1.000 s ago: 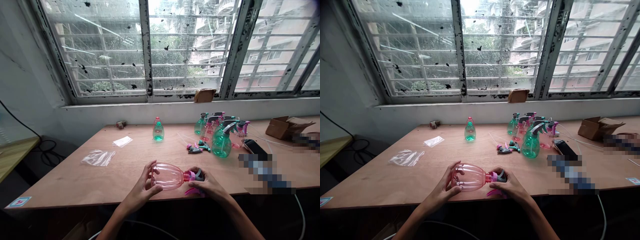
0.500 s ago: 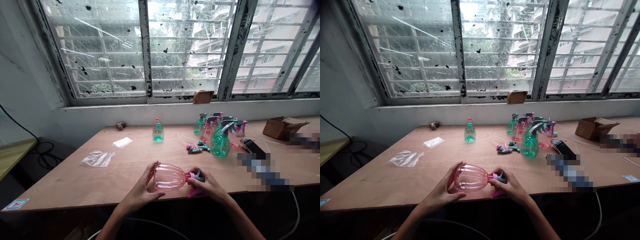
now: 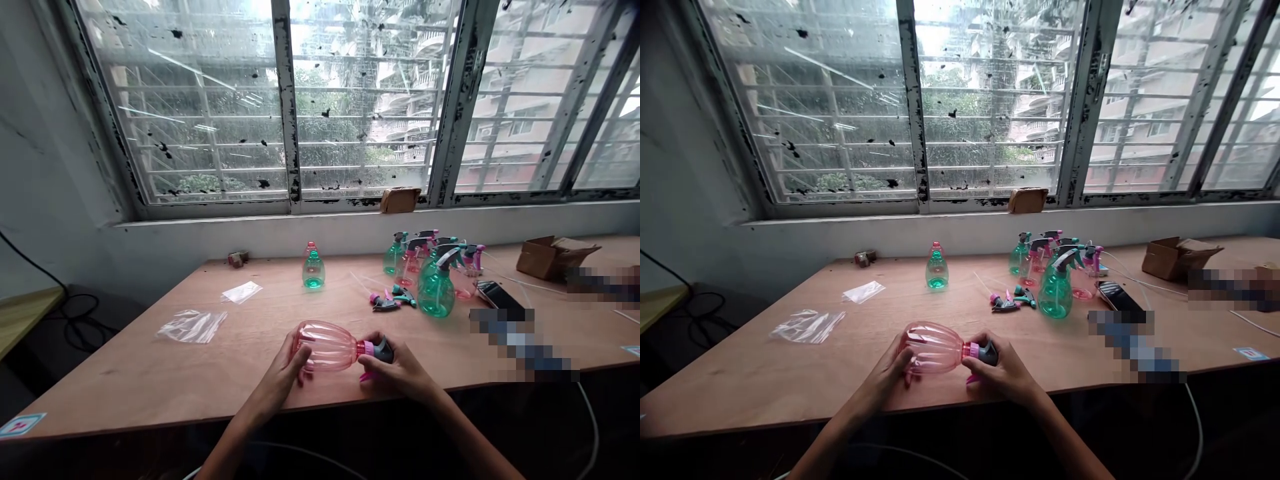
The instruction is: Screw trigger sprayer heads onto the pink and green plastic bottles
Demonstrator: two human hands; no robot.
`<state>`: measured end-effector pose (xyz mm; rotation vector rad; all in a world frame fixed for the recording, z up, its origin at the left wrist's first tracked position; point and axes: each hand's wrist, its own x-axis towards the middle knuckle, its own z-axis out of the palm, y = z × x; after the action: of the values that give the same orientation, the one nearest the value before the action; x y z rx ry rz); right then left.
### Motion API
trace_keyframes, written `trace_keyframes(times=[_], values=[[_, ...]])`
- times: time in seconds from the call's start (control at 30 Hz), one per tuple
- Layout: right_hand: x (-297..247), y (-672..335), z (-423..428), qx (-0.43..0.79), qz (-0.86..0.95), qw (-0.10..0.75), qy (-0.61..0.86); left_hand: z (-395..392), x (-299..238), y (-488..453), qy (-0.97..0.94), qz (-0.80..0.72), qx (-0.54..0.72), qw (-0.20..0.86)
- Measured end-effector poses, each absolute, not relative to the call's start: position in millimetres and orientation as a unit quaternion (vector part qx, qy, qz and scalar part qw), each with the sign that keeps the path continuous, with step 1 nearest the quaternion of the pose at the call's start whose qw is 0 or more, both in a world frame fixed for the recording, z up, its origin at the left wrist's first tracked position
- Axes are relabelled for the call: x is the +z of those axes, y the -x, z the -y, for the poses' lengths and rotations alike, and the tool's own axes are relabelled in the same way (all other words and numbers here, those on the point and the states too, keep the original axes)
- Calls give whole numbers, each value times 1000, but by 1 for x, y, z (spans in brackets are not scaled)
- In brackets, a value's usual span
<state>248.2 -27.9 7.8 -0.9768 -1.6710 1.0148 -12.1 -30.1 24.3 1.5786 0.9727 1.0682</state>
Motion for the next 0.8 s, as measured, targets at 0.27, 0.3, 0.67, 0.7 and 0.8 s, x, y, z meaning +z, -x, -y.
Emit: trace_keyframes(times=[0.27,0.3,0.67,0.7,0.8], values=[[6,-252,25,503,608,480,383,41,29,16,-659,-357,403,525],[6,-253,26,508,609,476,382,41,29,16,-667,-351,403,520],[6,-254,30,499,614,465,396,31,22,13,-614,-366,426,555],[4,-254,30,502,610,472,392,32,22,13,-633,-362,421,540],[2,-254,28,505,603,481,387,37,23,13,-674,-358,420,491]])
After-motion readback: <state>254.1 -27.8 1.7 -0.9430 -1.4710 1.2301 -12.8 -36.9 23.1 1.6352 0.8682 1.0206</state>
